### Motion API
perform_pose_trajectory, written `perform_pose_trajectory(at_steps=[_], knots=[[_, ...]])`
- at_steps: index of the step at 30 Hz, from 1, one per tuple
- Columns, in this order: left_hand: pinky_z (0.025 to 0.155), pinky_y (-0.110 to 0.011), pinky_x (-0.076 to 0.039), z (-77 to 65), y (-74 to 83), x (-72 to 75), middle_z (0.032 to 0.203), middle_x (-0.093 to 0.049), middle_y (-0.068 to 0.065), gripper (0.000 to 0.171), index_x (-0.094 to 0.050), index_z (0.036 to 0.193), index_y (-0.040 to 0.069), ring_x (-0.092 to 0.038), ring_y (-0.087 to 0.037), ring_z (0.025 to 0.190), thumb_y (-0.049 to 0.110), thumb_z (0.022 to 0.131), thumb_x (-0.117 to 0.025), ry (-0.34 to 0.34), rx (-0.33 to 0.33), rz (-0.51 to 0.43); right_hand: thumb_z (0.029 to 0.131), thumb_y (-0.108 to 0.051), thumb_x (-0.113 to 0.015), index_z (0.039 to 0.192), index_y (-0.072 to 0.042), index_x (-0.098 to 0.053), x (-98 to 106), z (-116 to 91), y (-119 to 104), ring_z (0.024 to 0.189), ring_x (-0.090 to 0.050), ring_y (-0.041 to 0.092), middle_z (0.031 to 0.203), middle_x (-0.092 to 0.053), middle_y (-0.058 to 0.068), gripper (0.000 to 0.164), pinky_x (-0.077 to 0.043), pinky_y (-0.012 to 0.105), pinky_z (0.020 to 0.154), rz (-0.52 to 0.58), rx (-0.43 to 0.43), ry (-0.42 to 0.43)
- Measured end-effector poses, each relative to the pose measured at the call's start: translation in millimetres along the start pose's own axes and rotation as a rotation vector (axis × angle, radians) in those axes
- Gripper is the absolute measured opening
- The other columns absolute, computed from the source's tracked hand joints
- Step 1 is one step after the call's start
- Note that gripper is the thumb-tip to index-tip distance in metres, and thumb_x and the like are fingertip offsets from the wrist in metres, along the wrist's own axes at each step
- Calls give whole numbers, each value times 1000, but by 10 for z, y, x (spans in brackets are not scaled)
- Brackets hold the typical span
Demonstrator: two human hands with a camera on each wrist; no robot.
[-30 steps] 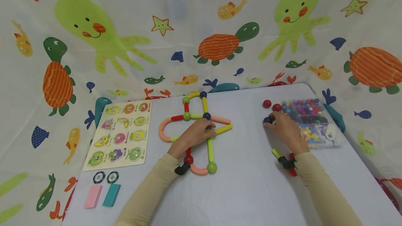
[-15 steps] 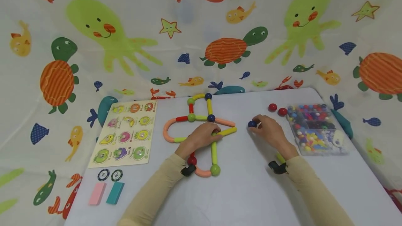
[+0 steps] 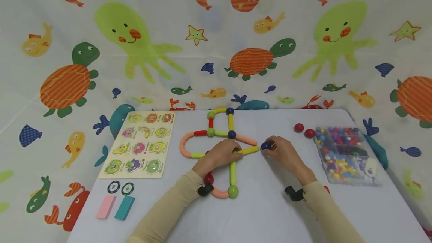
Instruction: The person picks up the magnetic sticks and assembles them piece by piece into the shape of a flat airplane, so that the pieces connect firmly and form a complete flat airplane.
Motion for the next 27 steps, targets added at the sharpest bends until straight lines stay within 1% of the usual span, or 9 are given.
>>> perform_pose_trajectory(at_steps=[5,10,12,17,20,24,27], knots=[[77,-21,-50,3,18,-18,107,-71,3,31,-75,119,14,-58,-8,83,36,98,-67,12,-21,46,92,-17,-76,126,-4,-63,-45,-5,-30,97,-63,23,115,-68,13,38,-58,34,81,-1,12,7],[73,-20,-49,0,13,-23,103,-71,3,30,-75,118,14,-58,-9,80,35,99,-67,19,-12,31,91,-16,-76,125,-4,-64,-70,15,-37,96,-64,23,115,-68,14,38,-60,39,83,-13,26,20],[73,-20,-49,-1,8,-25,102,-71,3,29,-75,117,13,-58,-8,79,34,99,-67,22,-12,32,91,-16,-76,126,-3,-63,-79,23,-34,96,-65,23,115,-68,14,39,-60,41,84,-15,28,21],[76,-19,-50,-12,13,-49,104,-72,4,25,-75,116,13,-58,-6,82,31,99,-67,37,-38,63,92,-17,-76,128,-2,-62,-121,4,-24,98,-65,25,117,-68,15,41,-59,45,87,-10,14,22],[73,-19,-49,-16,26,-55,100,-70,6,23,-75,114,14,-58,-6,80,30,99,-67,36,-28,41,92,-16,-75,128,-1,-62,-137,1,-20,99,-66,26,118,-67,17,42,-59,47,88,-5,15,21],[65,-20,-47,-26,35,-55,92,-65,7,22,-74,114,15,-58,-8,74,30,99,-67,25,15,-37,92,-14,-75,129,1,-61,-135,11,-25,99,-67,28,119,-67,17,41,-58,48,88,-10,27,27],[64,-20,-46,-29,39,-42,92,-65,7,23,-74,114,15,-58,-8,73,31,99,-67,33,21,-48,92,-12,-74,129,1,-61,-124,26,-27,100,-66,28,119,-67,18,42,-58,48,89,-13,38,30]])
Point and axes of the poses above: each hand's wrist, its own z-axis towards the middle knuckle, its own x-axis out of the back of the hand, y = z × x, the point moved 3 cm from there along z, towards the middle knuckle
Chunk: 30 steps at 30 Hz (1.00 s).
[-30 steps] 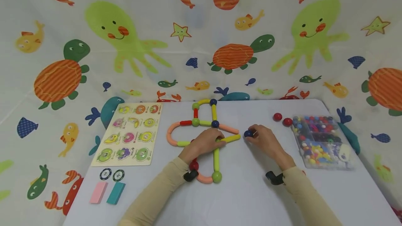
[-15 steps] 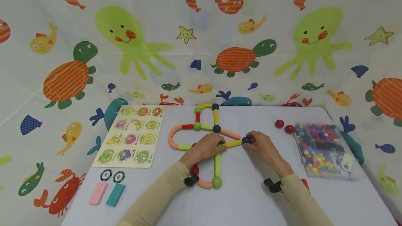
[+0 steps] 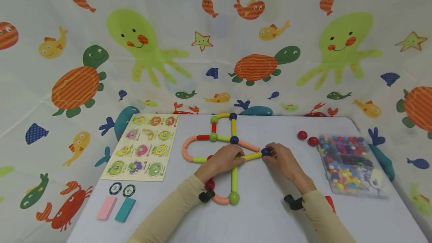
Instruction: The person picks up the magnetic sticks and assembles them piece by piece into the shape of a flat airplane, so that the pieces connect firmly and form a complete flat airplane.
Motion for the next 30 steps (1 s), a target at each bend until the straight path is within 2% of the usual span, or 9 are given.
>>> perform_pose_trajectory(at_steps=[3,6,10,16,23,30], knots=[[67,-20,-48,8,8,16,96,-67,6,24,-74,115,15,-58,-8,76,32,99,-67,29,-25,10,93,-12,-74,130,2,-60,2,-11,9,101,-67,29,120,-67,19,42,-58,49,89,-2,5,0],[74,-20,-49,44,24,57,102,-69,4,27,-73,118,15,-58,-8,85,33,101,-64,82,-79,54,93,-12,-74,130,2,-60,3,-21,14,101,-67,29,119,-67,19,42,-58,49,89,-4,6,1],[84,-21,-50,131,64,153,109,-67,1,27,-72,120,14,-57,-11,96,32,103,-60,144,-144,179,93,-11,-74,130,2,-60,12,-24,10,100,-68,28,119,-67,19,41,-58,48,88,-1,18,3],[103,-29,-47,290,89,228,123,-64,-2,29,-68,129,13,-56,-16,114,26,103,-61,161,-200,336,92,-11,-74,128,1,-61,7,21,5,99,-69,28,118,-68,19,40,-58,47,88,0,33,11],[106,-34,-44,421,98,204,127,-66,-2,28,-69,128,17,-55,-20,119,26,103,-60,143,-205,481,93,-12,-74,129,0,-61,15,46,-7,101,-68,29,120,-68,19,40,-58,48,90,12,20,0],[100,-34,-43,471,115,149,116,-67,1,23,-73,121,19,-54,-18,108,27,103,-60,135,-211,545,92,-11,-75,128,2,-61,6,19,-4,100,-68,29,118,-68,20,41,-58,49,89,19,15,14]])
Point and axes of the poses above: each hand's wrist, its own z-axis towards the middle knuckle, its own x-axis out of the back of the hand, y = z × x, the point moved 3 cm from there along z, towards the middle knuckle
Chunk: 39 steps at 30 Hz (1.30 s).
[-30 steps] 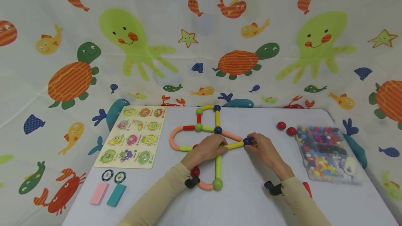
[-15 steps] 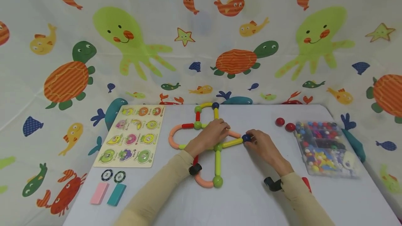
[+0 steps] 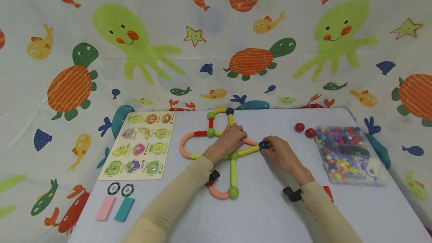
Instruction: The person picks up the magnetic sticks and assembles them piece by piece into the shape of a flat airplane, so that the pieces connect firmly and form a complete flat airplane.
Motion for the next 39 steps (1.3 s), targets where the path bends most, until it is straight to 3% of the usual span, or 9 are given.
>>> perform_pose_trajectory(at_steps=[5,14,39], knots=[[100,-35,-44,-1,-1,1,117,-67,0,23,-72,121,18,-54,-19,109,25,103,-61,3,10,11,92,-10,-75,128,2,-61,-4,7,4,100,-68,28,118,-68,19,41,-57,49,90,-3,9,0],[99,-32,-43,-17,-39,7,118,-66,0,25,-70,124,18,-52,-18,109,27,103,-61,18,21,-80,92,-11,-74,129,1,-61,-18,26,15,101,-68,29,119,-68,19,41,-57,50,91,-5,9,3],[94,-30,-42,3,-68,22,118,-65,1,24,-70,123,19,-51,-17,106,27,102,-61,1,36,-85,94,-11,-72,134,-1,-61,-29,90,26,105,-67,31,124,-66,19,42,-56,52,93,9,23,10]])
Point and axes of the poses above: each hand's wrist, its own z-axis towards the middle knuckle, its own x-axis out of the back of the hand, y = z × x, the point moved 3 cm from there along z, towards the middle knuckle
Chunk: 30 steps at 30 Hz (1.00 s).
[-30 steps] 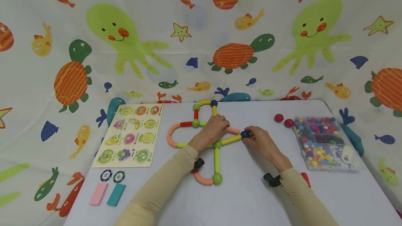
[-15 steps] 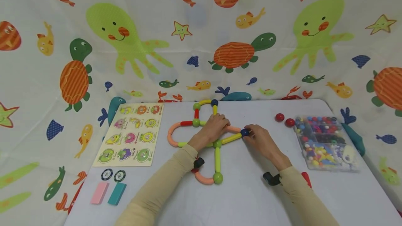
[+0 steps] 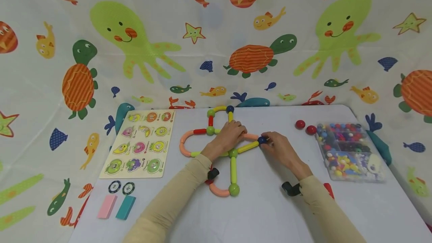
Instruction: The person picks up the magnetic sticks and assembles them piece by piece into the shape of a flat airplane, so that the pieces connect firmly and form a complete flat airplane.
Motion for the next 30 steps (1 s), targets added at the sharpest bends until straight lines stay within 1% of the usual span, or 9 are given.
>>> perform_pose_trajectory(at_steps=[8,11,18,26,30], knots=[[95,-32,-44,-7,32,31,116,-66,0,23,-71,123,18,-53,-18,106,25,103,-61,5,-1,25,95,-10,-71,135,0,-59,14,-6,11,108,-66,32,122,-66,19,44,-54,54,96,-5,12,-9],[96,-34,-45,-5,35,26,116,-66,0,23,-72,122,18,-53,-18,107,25,102,-62,3,-5,40,95,-9,-71,136,0,-59,15,-9,8,109,-66,32,124,-65,19,43,-54,53,96,-9,23,-9],[100,-36,-44,-9,26,-1,117,-66,0,23,-71,123,19,-53,-19,108,26,102,-62,-14,-3,65,96,-6,-68,138,0,-59,10,7,-6,108,-66,32,126,-63,19,43,-56,51,94,-9,68,-49],[103,-37,-43,-25,11,1,119,-65,0,25,-70,125,20,-52,-19,111,27,103,-61,-20,4,40,96,-8,-69,140,0,-56,8,10,-15,111,-65,33,129,-62,20,46,-55,51,95,-12,61,-50],[101,-36,-43,-39,7,5,120,-65,0,25,-70,125,19,-53,-19,111,26,103,-61,-13,4,15,95,-10,-70,140,-1,-55,1,-1,-5,114,-63,33,130,-61,21,48,-54,52,97,-15,37,-46]])
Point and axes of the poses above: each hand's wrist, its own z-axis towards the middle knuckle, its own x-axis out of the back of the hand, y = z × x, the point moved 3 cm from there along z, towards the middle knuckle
